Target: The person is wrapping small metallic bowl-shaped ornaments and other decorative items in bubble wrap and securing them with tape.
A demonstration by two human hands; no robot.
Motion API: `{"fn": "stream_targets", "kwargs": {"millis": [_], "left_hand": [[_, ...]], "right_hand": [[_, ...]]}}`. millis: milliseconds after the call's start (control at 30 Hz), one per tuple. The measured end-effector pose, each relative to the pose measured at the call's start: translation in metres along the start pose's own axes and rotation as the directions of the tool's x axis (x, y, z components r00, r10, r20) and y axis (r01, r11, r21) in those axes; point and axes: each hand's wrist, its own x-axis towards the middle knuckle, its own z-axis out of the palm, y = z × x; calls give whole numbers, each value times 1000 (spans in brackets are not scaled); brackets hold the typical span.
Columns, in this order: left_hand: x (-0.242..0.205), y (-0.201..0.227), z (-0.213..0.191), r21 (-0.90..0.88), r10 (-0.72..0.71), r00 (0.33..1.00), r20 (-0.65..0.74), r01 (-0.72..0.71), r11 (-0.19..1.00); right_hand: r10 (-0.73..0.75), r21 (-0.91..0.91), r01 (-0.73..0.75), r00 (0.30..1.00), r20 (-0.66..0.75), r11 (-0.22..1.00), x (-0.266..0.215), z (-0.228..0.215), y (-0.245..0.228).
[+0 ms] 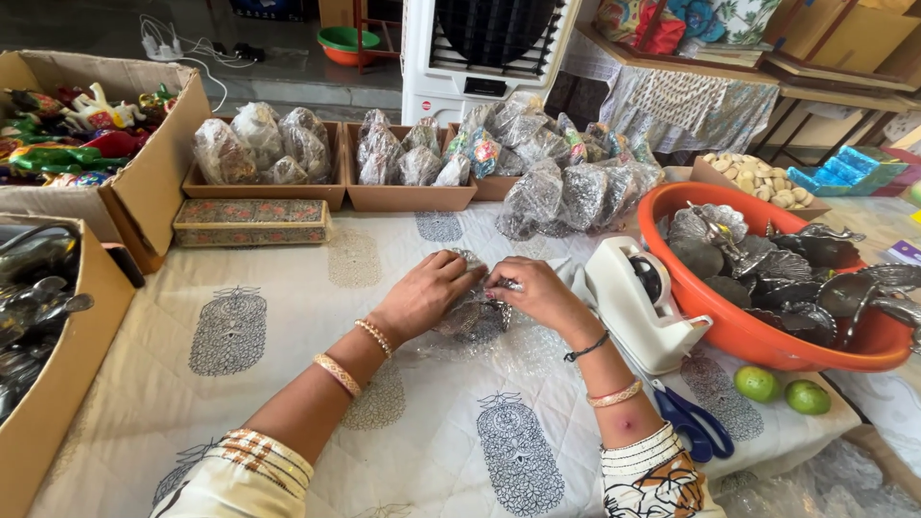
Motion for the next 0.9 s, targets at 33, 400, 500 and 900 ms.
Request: {"fn": "stream_targets", "kwargs": {"millis": [33, 400, 500, 900], "left_hand": [[0, -2, 2, 5, -7, 1000, 0, 7, 1000], [-2, -2, 15, 73, 24, 999, -42, -21, 997], [-1, 2, 9, 15, 1, 1000, -22, -1, 1000], [-10, -2, 17, 91, 75, 995, -66, -69, 993]], "right_hand": [[-6, 3, 6, 1000, 5, 1000, 2, 2, 7], [301, 324, -222, 929, -217, 920, 23, 9, 36], [280, 357, -221, 952, -123, 908, 38, 10, 51], [172, 472, -213, 977, 130, 856, 47, 40, 69]]}}
